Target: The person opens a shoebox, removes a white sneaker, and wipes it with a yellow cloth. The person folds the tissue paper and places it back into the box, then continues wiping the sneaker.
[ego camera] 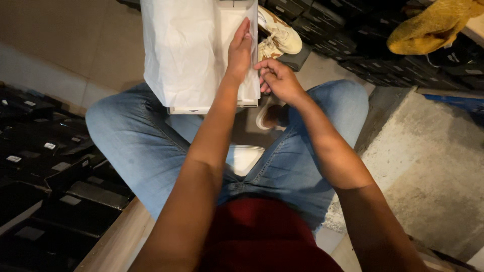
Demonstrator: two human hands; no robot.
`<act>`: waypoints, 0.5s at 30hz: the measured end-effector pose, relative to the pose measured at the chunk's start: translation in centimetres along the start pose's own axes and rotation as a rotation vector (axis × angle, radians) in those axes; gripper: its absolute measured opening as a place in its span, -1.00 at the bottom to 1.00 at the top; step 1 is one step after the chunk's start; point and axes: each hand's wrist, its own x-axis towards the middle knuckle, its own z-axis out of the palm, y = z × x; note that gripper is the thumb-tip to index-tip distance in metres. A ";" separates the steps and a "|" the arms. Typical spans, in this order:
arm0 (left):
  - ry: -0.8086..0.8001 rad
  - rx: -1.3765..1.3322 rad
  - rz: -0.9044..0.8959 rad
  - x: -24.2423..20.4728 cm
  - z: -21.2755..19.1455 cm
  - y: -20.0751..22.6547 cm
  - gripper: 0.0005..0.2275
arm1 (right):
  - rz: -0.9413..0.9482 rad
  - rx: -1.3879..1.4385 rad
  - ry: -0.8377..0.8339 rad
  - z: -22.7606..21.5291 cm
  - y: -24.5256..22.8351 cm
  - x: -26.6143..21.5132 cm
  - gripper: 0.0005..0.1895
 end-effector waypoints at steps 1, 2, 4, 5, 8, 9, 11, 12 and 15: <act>-0.002 -0.001 -0.003 -0.1 0.0 0.1 -0.56 | 0.002 0.001 0.002 -0.1 0.2 0.0 -0.72; 0.008 0.077 0.048 -0.2 0.0 0.1 -0.58 | 0.005 0.000 -0.005 -0.2 0.5 -0.1 -0.71; 0.016 0.156 0.096 0.0 0.2 0.3 -0.60 | 0.011 0.001 -0.010 -0.3 0.5 -0.2 -0.69; 0.072 0.067 0.187 0.3 0.5 0.5 -0.63 | 0.015 -0.001 -0.008 -0.2 0.3 -0.3 -0.64; 0.162 -0.071 0.004 1.2 0.7 0.8 -0.61 | 0.011 0.000 -0.014 -0.1 0.2 -0.2 -0.58; 0.189 -0.119 -0.273 1.5 0.7 0.9 -0.56 | 0.004 0.004 -0.018 -0.2 0.2 -0.2 -0.59; 0.172 -0.043 -0.224 1.5 0.3 0.5 -0.58 | 0.008 -0.001 -0.009 -0.3 0.4 -0.2 -0.64; 0.153 0.038 -0.181 1.4 0.1 0.2 -0.59 | 0.017 -0.001 0.003 -0.3 0.6 -0.3 -0.69; 0.182 0.065 0.094 1.8 -0.1 -0.7 -0.63 | 0.008 -0.019 -0.010 -0.3 0.6 -0.3 -0.58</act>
